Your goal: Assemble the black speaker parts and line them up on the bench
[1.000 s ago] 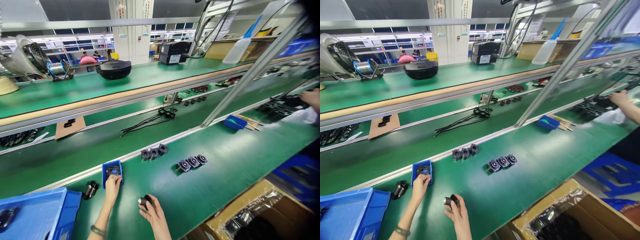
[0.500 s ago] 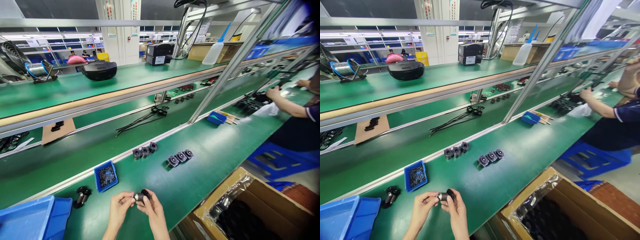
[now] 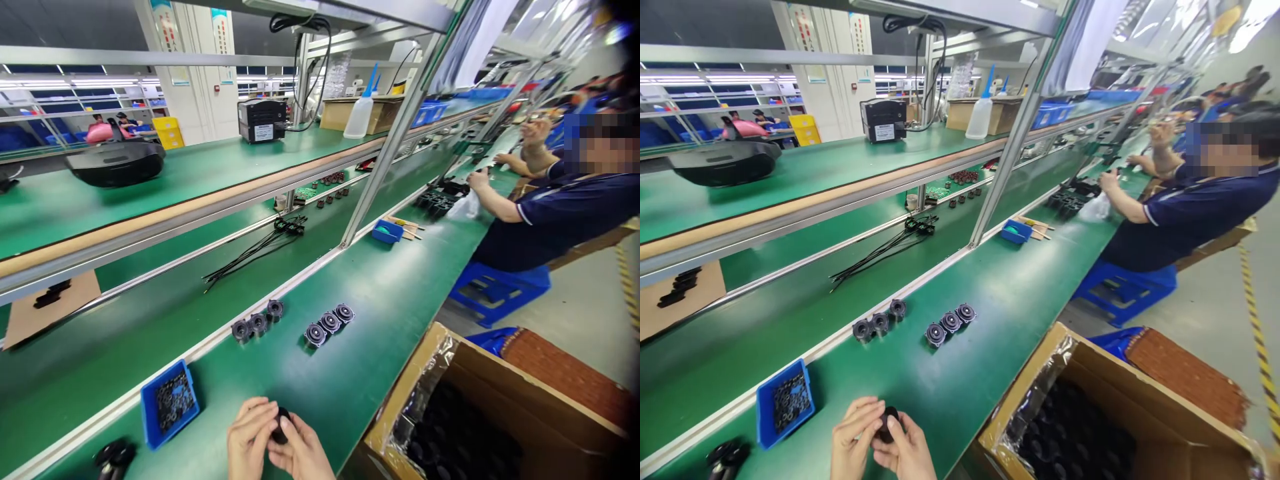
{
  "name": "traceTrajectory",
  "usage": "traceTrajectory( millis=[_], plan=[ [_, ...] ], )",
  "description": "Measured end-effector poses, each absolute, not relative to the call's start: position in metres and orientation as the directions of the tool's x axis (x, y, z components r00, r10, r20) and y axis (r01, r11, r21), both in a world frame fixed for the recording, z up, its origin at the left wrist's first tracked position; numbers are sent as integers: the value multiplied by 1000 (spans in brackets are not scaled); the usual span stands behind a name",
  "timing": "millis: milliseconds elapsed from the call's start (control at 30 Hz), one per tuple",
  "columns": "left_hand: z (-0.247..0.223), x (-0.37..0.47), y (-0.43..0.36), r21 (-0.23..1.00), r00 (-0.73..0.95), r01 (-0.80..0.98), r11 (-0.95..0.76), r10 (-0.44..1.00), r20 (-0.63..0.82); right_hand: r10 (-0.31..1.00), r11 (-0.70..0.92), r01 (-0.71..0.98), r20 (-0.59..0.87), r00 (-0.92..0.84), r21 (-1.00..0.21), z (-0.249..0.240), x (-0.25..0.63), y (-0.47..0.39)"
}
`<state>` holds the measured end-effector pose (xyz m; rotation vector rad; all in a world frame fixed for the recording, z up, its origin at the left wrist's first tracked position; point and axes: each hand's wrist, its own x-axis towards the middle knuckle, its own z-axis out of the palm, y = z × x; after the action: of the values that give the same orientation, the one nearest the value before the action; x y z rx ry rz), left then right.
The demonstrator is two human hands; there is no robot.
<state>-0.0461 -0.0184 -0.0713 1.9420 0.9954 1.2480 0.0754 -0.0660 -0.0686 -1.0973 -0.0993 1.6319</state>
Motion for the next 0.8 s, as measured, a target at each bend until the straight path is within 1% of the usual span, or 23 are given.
traceTrajectory(
  millis=[67,133,233,333,400,467,567,600,667,733,800],
  plan=[
    [-78,-28,-15,852,296,221,-475,865,405,780,-354,-772,-622,67,-527,-70,88,-62],
    [-83,-11,-11,896,303,204,-394,896,325,774,-323,-790,-626,96,-520,-67,102,-58],
    [-88,10,-4,955,243,182,-234,952,187,786,-293,-786,-605,126,-544,-59,122,-51],
    [-88,24,6,984,204,143,-104,976,73,794,-272,-745,-579,184,-609,-52,136,-43],
    [-88,30,12,988,213,139,-68,976,37,798,-265,-684,-553,239,-679,-51,143,-39],
    [-89,32,18,986,231,150,-67,973,31,799,-263,-622,-528,289,-738,-53,148,-35],
    [-90,34,25,978,275,183,-100,960,47,794,-264,-579,-514,323,-771,-61,154,-30],
    [-90,34,26,973,301,197,-118,952,54,793,-269,-585,-521,316,-765,-64,156,-29],
    [-88,35,28,965,374,211,-156,925,68,801,-305,-637,-552,230,-708,-69,158,-29],
    [-84,37,29,962,474,188,-197,876,87,805,-358,-719,-587,86,-596,-73,162,-30],
    [-77,40,33,958,591,152,-245,799,110,794,-390,-781,-607,-18,-487,-76,167,-32]
  ],
)
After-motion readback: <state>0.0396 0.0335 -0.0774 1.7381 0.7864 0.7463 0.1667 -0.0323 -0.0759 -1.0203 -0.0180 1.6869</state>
